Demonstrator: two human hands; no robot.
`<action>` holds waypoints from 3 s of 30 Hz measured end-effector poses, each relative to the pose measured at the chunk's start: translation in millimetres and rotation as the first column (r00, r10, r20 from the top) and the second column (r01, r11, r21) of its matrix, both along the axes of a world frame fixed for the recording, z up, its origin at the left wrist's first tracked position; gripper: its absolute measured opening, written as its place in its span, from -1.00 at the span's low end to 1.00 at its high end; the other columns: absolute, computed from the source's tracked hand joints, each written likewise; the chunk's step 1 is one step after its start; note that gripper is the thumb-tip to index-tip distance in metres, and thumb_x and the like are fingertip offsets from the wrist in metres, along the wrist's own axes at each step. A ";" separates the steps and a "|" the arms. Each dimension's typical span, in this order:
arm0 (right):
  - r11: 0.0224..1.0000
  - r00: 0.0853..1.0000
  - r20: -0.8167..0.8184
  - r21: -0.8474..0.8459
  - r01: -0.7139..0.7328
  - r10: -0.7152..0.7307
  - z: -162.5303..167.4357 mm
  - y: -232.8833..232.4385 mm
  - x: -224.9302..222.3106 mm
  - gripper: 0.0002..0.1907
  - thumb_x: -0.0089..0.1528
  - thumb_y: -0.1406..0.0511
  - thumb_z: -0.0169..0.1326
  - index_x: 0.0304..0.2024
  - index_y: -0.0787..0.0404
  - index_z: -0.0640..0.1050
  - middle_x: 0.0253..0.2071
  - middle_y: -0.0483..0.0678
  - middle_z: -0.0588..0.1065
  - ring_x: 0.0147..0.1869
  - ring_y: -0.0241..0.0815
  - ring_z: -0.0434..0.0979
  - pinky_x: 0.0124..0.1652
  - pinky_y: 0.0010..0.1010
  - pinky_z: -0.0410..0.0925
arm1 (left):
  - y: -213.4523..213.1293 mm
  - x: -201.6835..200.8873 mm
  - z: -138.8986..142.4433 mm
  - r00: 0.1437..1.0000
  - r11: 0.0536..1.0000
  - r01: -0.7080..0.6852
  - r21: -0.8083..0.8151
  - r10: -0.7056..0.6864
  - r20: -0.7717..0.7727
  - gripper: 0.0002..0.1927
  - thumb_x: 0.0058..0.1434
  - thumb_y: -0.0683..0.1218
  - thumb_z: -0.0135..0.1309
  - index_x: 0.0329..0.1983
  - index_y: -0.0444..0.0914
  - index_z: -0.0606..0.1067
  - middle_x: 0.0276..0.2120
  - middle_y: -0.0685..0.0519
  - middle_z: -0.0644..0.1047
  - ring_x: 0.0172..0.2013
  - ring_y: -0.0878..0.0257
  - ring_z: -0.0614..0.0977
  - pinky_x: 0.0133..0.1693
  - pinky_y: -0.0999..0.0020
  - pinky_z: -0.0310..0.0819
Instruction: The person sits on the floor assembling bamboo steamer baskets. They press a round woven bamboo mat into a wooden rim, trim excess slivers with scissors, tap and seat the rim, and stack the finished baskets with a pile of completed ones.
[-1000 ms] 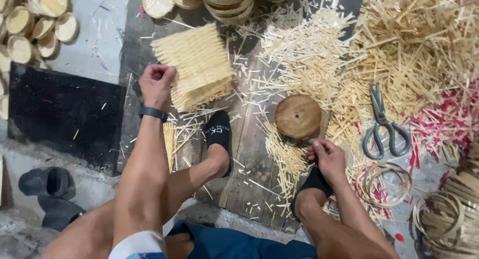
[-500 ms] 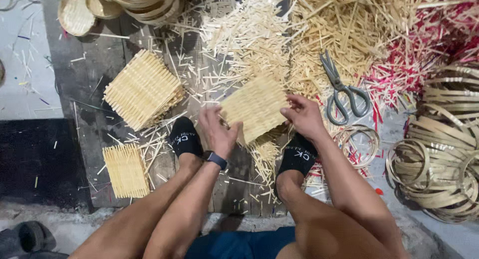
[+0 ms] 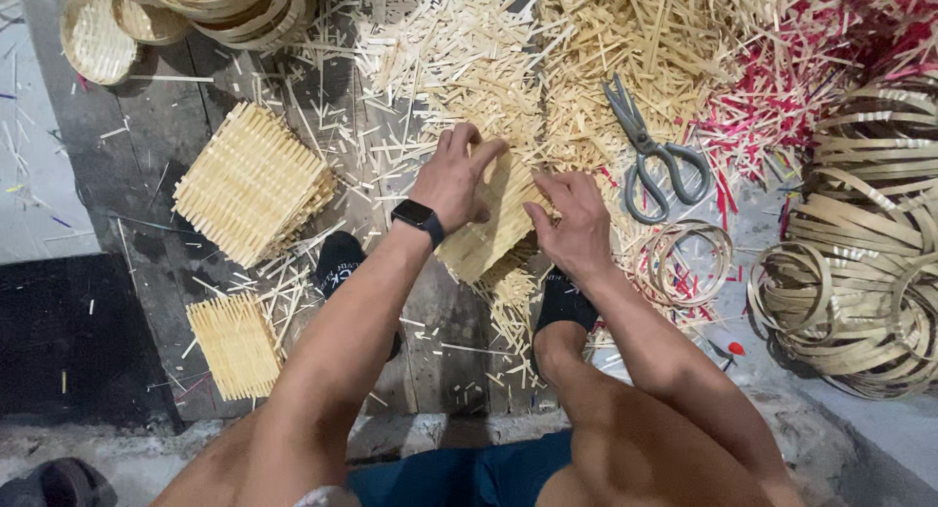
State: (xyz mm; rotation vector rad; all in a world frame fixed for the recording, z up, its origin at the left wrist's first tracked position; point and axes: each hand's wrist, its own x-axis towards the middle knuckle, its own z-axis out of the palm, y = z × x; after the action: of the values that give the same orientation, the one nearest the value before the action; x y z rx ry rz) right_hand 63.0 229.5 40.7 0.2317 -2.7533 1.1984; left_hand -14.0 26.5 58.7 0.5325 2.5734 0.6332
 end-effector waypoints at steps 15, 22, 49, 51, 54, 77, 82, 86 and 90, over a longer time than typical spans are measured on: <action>0.998 0.963 0.263 0.004 -0.065 0.062 -0.8 -12.3 -7.9 -0.38 0.06 0.34 0.36 0.12 0.25 0.40 -0.08 0.09 0.42 0.07 0.06 0.36 0.07 -0.16 0.26 | -7.8 -5.1 -18.0 0.982 0.970 0.186 0.156 -0.178 -0.061 -0.12 -0.35 -0.24 0.47 0.12 -0.13 0.37 0.06 0.10 0.45 0.08 -0.04 0.43 0.08 0.10 0.43; 0.994 0.954 0.294 0.102 0.029 -0.058 3.1 -28.9 -7.2 -0.21 0.01 0.33 0.41 0.25 0.27 0.37 0.00 0.09 0.42 0.11 0.09 0.30 0.13 -0.15 0.15 | -11.6 -3.1 -20.1 0.989 0.961 0.125 0.245 -0.101 -0.109 -0.10 -0.41 -0.27 0.44 0.11 -0.14 0.38 -0.01 0.11 0.50 0.05 -0.03 0.45 0.05 0.15 0.47; 0.679 0.613 0.788 -0.482 0.554 0.059 -68.5 13.2 2.4 -0.85 0.17 0.39 0.27 -0.30 0.21 0.52 -0.48 -0.21 0.49 -0.49 -0.46 0.41 -0.52 -0.58 0.27 | -92.1 71.6 -137.0 0.460 0.287 -0.888 0.360 0.582 0.671 -0.65 0.11 -0.31 0.28 -0.03 -0.41 0.52 -0.30 0.02 0.64 -0.38 0.37 0.61 -0.33 0.49 0.51; 0.686 0.635 0.768 -0.506 0.523 0.083 -63.8 9.2 -3.4 -0.83 0.19 0.39 0.29 -0.36 0.26 0.52 -0.53 -0.17 0.45 -0.55 -0.40 0.33 -0.57 -0.54 0.19 | -90.5 66.8 -132.1 0.459 0.332 -0.887 0.321 0.564 0.686 -0.62 0.08 -0.33 0.30 -0.04 -0.38 0.49 -0.30 -0.01 0.65 -0.38 0.36 0.62 -0.32 0.49 0.51; 0.639 0.672 0.728 -0.582 0.503 0.134 -64.4 5.0 -5.6 -0.85 0.14 0.44 0.31 -0.37 0.22 0.55 -0.49 -0.20 0.49 -0.49 -0.47 0.39 -0.48 -0.62 0.27 | -85.6 68.9 -129.3 0.367 0.189 -0.930 0.314 0.482 0.795 -0.67 0.10 -0.31 0.30 -0.05 -0.40 0.54 -0.25 -0.02 0.67 -0.34 0.35 0.67 -0.26 0.47 0.58; 0.653 0.737 0.675 -0.574 0.494 0.035 -68.2 -0.8 -0.4 -0.83 0.16 0.48 0.30 -0.33 0.27 0.52 -0.49 -0.20 0.48 -0.49 -0.46 0.41 -0.49 -0.60 0.30 | -69.5 71.1 -110.3 0.346 0.124 -0.932 0.341 0.586 0.733 -0.52 0.00 -0.31 0.39 0.00 -0.47 0.50 -0.24 -0.08 0.67 -0.31 0.28 0.70 -0.25 0.44 0.63; 0.684 0.734 0.680 -0.538 0.493 0.006 -65.0 -4.2 -1.3 -0.81 0.14 0.46 0.34 -0.36 0.26 0.53 -0.49 -0.21 0.48 -0.48 -0.48 0.41 -0.48 -0.63 0.31 | -71.9 70.3 -112.2 0.337 0.098 -0.933 0.347 0.579 0.742 -0.55 0.00 -0.32 0.38 -0.05 -0.45 0.48 -0.24 -0.09 0.66 -0.31 0.27 0.70 -0.25 0.43 0.64; 0.722 0.764 0.644 -0.512 0.466 -0.037 -65.7 -6.3 -0.3 -0.81 0.13 0.44 0.36 -0.36 0.28 0.55 -0.45 -0.23 0.51 -0.43 -0.52 0.42 -0.41 -0.68 0.32 | -74.4 73.6 -117.7 0.386 0.090 -0.906 0.413 0.574 0.722 -0.56 0.04 -0.30 0.36 -0.04 -0.44 0.47 -0.22 -0.07 0.67 -0.27 0.29 0.70 -0.20 0.44 0.64; 0.754 0.776 0.628 -0.477 0.451 -0.066 -66.6 -7.2 1.7 -0.82 0.16 0.42 0.37 -0.37 0.29 0.57 -0.45 -0.21 0.51 -0.43 -0.51 0.41 -0.42 -0.67 0.30 | -75.6 73.3 -122.5 0.428 0.110 -0.884 0.454 0.582 0.692 -0.57 0.07 -0.28 0.37 -0.03 -0.44 0.46 -0.21 -0.07 0.67 -0.26 0.29 0.70 -0.19 0.45 0.64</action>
State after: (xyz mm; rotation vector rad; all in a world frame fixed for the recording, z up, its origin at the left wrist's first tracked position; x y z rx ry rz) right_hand 64.7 222.3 -25.9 -0.7074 -2.4561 2.2619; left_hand 59.3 -49.2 -63.8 -0.8069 1.8506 2.0842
